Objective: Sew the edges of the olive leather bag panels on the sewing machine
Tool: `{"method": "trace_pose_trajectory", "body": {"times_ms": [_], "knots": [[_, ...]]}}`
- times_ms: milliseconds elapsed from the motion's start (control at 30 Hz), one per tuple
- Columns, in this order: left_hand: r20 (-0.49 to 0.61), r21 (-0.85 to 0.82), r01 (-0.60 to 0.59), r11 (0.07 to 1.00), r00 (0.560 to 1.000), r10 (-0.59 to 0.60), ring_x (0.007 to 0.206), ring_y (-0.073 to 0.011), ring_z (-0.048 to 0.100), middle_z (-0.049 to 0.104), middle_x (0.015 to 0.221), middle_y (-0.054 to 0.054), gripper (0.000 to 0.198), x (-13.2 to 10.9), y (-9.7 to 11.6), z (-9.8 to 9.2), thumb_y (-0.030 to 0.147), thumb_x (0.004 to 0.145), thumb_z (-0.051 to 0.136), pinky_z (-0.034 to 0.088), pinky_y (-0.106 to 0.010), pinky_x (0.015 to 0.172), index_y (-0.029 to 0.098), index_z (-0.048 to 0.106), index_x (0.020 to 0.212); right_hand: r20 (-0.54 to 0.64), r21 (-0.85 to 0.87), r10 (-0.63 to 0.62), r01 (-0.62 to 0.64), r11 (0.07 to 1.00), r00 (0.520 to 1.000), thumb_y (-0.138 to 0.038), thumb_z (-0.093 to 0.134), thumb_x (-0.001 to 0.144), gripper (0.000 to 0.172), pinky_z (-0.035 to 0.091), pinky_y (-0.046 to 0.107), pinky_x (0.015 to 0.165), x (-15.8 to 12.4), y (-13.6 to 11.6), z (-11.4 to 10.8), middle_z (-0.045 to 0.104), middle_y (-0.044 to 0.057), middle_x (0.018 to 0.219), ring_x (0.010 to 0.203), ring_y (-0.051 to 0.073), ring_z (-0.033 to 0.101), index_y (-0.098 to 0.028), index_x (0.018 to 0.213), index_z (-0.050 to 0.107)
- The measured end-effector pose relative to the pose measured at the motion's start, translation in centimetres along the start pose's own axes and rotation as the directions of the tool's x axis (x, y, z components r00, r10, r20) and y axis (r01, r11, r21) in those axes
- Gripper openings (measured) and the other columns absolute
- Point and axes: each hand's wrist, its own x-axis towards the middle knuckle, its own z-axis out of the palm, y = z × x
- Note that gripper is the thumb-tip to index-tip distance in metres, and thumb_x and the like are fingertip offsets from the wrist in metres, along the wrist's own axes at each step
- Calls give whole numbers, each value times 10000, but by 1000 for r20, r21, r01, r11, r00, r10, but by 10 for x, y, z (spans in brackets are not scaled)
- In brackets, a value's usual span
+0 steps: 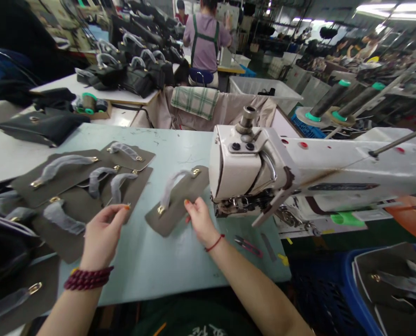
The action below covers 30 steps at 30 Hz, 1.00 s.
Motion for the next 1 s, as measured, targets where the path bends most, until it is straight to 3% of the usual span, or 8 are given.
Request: {"method": "trace_pose_trajectory", "body": {"times_ms": [100,167,300,367,500,667,867,1000], "knots": [[121,-40,42,998,992,-37,756,-206,610,668,794,-23,366,-38,-36,-8,534,726,611,471,-282,702,183,646,824,-167,44,-7,14,999,986,-469,458,884,257,449,156,494,35,-2,15,585,19,921,746,108,577,-214,919,453],[249,-68,35,997,968,-17,786,-217,610,654,765,-23,379,-68,-56,-8,561,724,601,474,-282,738,185,620,760,-175,42,12,-4,999,985,-485,406,899,275,476,169,512,43,-4,19,615,44,968,772,114,615,-213,920,446],[478,-56,25,998,878,4,593,-160,506,494,584,14,450,-124,-83,-3,567,833,468,437,-238,596,198,487,577,11,-81,58,-57,995,998,-468,495,854,303,497,212,478,17,-8,11,704,90,867,683,152,667,-173,910,535],[491,-45,21,999,871,4,550,-154,480,457,558,18,467,-141,-91,-1,553,851,443,429,-242,564,202,453,544,87,-192,60,-43,981,994,-444,551,826,311,449,201,408,-9,-10,-1,719,101,760,579,159,653,-142,880,594],[357,-89,-72,993,929,99,828,-213,597,624,864,-44,233,-152,-99,5,416,830,530,484,-293,755,206,623,869,16,-421,-98,96,902,995,-421,529,865,310,413,201,414,-60,-21,-40,719,80,708,488,131,592,-134,936,621],[465,-205,-256,945,824,324,923,-210,584,605,919,-66,179,-149,-81,23,280,893,448,462,-326,856,210,596,821,-120,-715,-429,223,663,895,-386,547,880,303,467,287,689,-82,-54,-86,718,100,827,730,195,651,-155,1049,647],[536,-224,-318,921,749,389,937,-192,573,609,955,-57,155,-158,-60,34,302,925,462,446,-311,871,227,598,938,14,-877,-557,278,392,830,-346,580,874,215,398,281,712,-63,-71,-94,731,101,827,741,201,640,-204,904,739],[515,-233,-252,939,787,339,903,-188,587,613,915,-54,188,-166,-75,33,334,932,454,458,-298,847,222,605,918,68,-893,-560,301,335,826,-343,570,888,225,377,266,674,-56,-69,-91,717,103,758,688,184,616,-203,843,740]]}}
